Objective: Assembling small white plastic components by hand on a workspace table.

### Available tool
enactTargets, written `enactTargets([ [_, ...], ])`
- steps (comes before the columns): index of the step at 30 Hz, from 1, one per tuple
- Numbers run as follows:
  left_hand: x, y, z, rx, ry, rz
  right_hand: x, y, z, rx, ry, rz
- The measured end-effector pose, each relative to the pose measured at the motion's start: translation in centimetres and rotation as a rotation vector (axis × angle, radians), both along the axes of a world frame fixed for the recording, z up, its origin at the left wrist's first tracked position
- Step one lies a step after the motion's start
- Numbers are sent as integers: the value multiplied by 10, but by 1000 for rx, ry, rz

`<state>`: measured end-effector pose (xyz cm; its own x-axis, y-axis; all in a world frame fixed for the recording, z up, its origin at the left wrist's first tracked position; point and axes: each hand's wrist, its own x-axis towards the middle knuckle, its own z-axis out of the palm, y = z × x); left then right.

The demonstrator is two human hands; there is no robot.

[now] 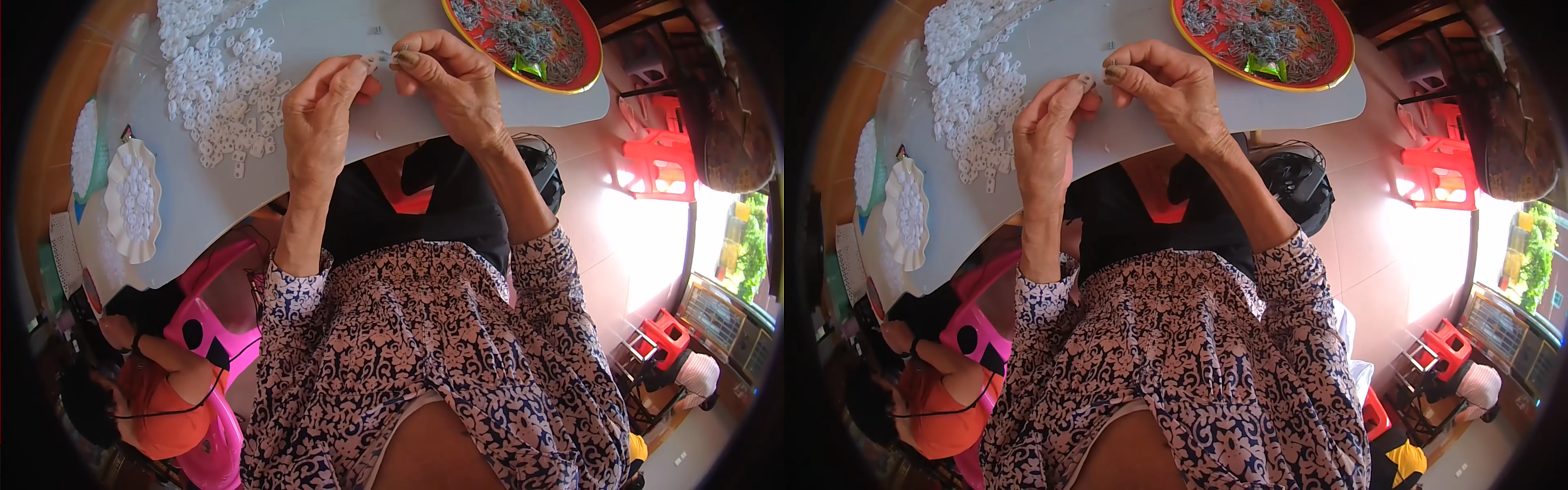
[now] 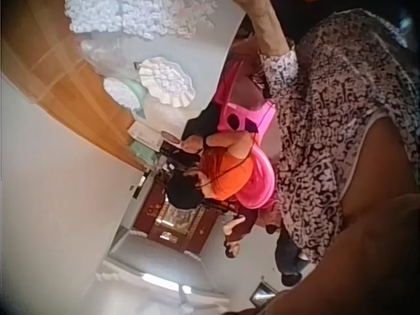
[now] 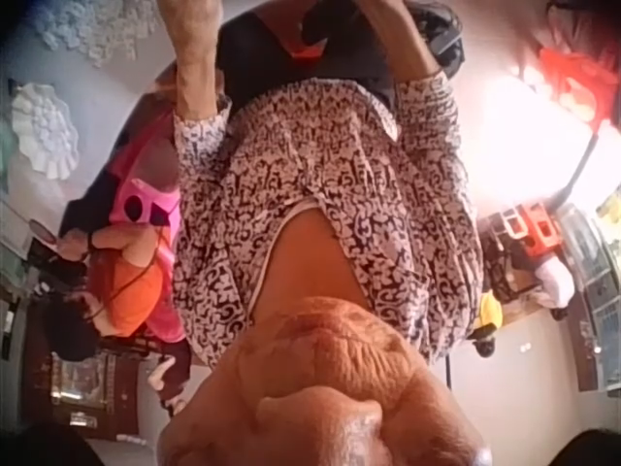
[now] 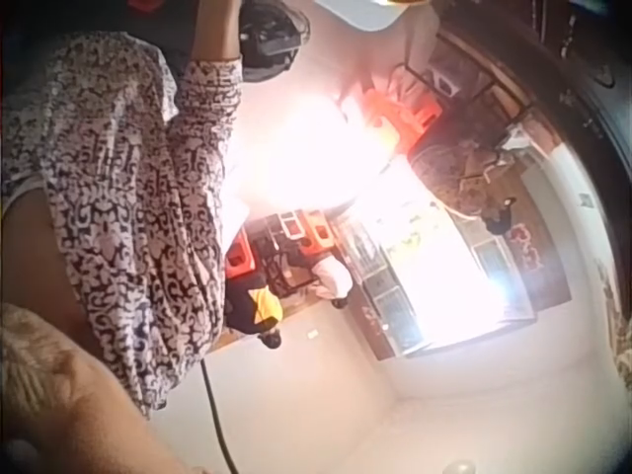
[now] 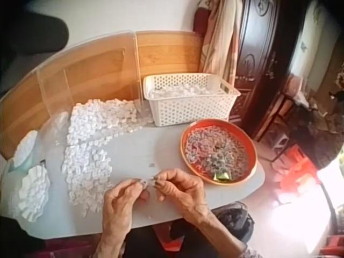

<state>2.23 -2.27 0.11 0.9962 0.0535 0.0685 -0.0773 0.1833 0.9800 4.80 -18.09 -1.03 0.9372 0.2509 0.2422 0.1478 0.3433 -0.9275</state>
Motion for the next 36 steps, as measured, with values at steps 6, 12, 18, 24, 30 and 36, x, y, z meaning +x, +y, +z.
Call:
enactTargets([
  [6,7,2,0,-244,62,-36,-5,7,5,-121,-49,-12],
  [12,8,2,0,-208,49,-69,-5,6,5,-100,-57,21],
  [18,10,8,1,83,-45,-60,-6,6,6,-145,-54,16],
  [24,8,8,7,395,-144,-89,-6,7,5,-137,-76,4],
  [30,7,4,9,483,-190,-79,-7,6,4,-130,-74,13],
  [36,9,6,10,430,-98,-68,-7,11,4,-91,-67,13],
])
